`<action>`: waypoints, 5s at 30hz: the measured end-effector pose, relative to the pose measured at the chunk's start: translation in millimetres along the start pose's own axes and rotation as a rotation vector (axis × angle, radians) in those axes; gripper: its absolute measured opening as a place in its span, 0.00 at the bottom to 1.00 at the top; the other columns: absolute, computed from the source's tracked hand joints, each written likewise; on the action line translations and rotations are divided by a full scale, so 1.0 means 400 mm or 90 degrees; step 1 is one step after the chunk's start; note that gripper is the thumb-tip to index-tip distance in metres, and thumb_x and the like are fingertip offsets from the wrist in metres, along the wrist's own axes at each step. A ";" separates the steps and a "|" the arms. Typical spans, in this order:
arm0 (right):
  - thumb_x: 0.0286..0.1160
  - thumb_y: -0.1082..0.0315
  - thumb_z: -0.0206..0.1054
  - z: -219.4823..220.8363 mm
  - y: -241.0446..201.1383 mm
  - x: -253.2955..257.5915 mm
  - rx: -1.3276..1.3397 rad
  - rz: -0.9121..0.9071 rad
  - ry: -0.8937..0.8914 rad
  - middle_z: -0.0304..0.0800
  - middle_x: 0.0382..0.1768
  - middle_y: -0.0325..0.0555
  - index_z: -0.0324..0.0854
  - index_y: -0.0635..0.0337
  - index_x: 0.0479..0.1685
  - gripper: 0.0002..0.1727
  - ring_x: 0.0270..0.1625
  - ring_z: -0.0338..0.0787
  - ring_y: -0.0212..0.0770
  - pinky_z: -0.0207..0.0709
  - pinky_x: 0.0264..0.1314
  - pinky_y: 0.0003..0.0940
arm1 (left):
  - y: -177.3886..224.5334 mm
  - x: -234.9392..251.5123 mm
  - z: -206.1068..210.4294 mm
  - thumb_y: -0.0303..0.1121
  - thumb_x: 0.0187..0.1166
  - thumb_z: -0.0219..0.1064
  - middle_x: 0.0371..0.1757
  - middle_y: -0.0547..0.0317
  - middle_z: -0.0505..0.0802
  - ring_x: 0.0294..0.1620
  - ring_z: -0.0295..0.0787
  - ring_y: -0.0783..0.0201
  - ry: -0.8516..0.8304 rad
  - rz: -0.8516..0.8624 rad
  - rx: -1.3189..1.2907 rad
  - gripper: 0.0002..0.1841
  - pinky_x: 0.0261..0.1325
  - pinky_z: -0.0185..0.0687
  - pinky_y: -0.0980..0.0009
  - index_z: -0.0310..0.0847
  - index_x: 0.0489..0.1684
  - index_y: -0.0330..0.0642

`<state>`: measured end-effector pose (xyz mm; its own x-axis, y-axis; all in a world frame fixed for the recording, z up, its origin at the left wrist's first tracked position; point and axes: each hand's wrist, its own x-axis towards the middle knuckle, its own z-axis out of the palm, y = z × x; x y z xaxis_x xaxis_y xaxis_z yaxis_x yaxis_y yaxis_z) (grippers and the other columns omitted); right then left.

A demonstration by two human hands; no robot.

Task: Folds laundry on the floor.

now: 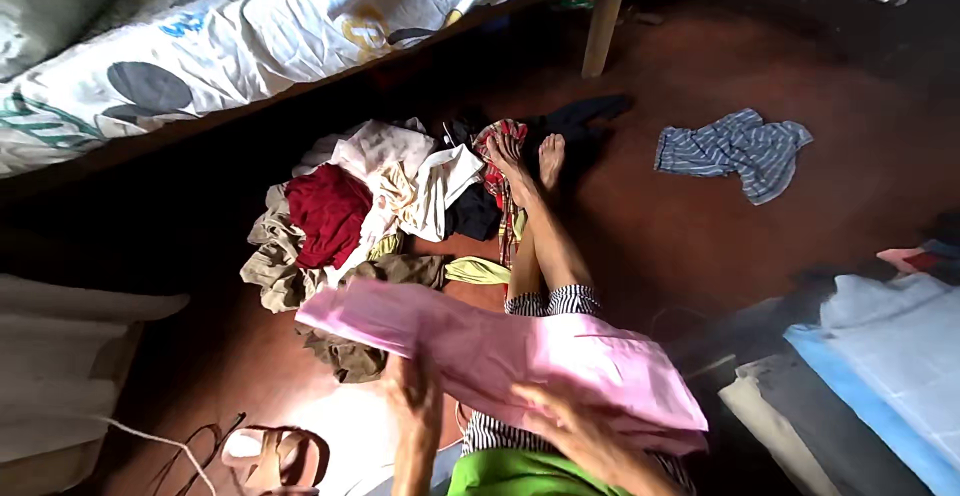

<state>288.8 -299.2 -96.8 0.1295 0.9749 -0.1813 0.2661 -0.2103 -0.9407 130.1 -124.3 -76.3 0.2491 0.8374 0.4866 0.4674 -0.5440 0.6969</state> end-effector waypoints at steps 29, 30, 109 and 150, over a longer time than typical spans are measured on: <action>0.68 0.73 0.71 -0.054 -0.060 0.058 -0.356 0.047 0.298 0.65 0.87 0.61 0.69 0.67 0.83 0.36 0.71 0.86 0.58 0.85 0.63 0.48 | -0.159 -0.227 -0.036 0.22 0.74 0.45 0.61 0.46 0.93 0.60 0.91 0.59 -0.341 -0.206 -0.236 0.23 0.63 0.87 0.60 0.85 0.57 0.27; 0.67 0.72 0.72 -0.053 -0.073 0.054 -0.387 0.060 0.293 0.66 0.87 0.59 0.71 0.64 0.82 0.36 0.66 0.89 0.59 0.85 0.59 0.51 | -0.152 -0.213 -0.035 0.26 0.77 0.39 0.58 0.49 0.94 0.55 0.94 0.60 -0.305 -0.348 -0.329 0.24 0.56 0.90 0.61 0.84 0.55 0.28; 0.89 0.71 0.56 -0.235 -0.169 -0.142 0.374 0.325 0.440 0.84 0.65 0.58 0.69 0.72 0.76 0.21 0.63 0.84 0.36 0.73 0.71 0.30 | 0.265 -0.201 0.082 0.52 0.88 0.56 0.76 0.50 0.86 0.81 0.77 0.44 -0.603 0.392 -0.095 0.27 0.80 0.73 0.49 0.84 0.71 0.40; 0.74 0.59 0.71 -0.121 0.016 -0.159 0.152 0.002 0.485 0.91 0.60 0.51 0.75 0.69 0.75 0.32 0.63 0.90 0.34 0.81 0.70 0.33 | 0.270 -0.124 0.175 0.28 0.68 0.70 0.35 0.53 0.96 0.35 0.96 0.63 -0.450 -0.626 -0.616 0.19 0.41 0.95 0.64 0.75 0.57 0.35</action>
<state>328.5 -366.1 -77.6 0.7698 0.6380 -0.0189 0.0646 -0.1074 -0.9921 227.4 -220.9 -62.1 0.6501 0.5754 -0.4963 0.0428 0.6244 0.7799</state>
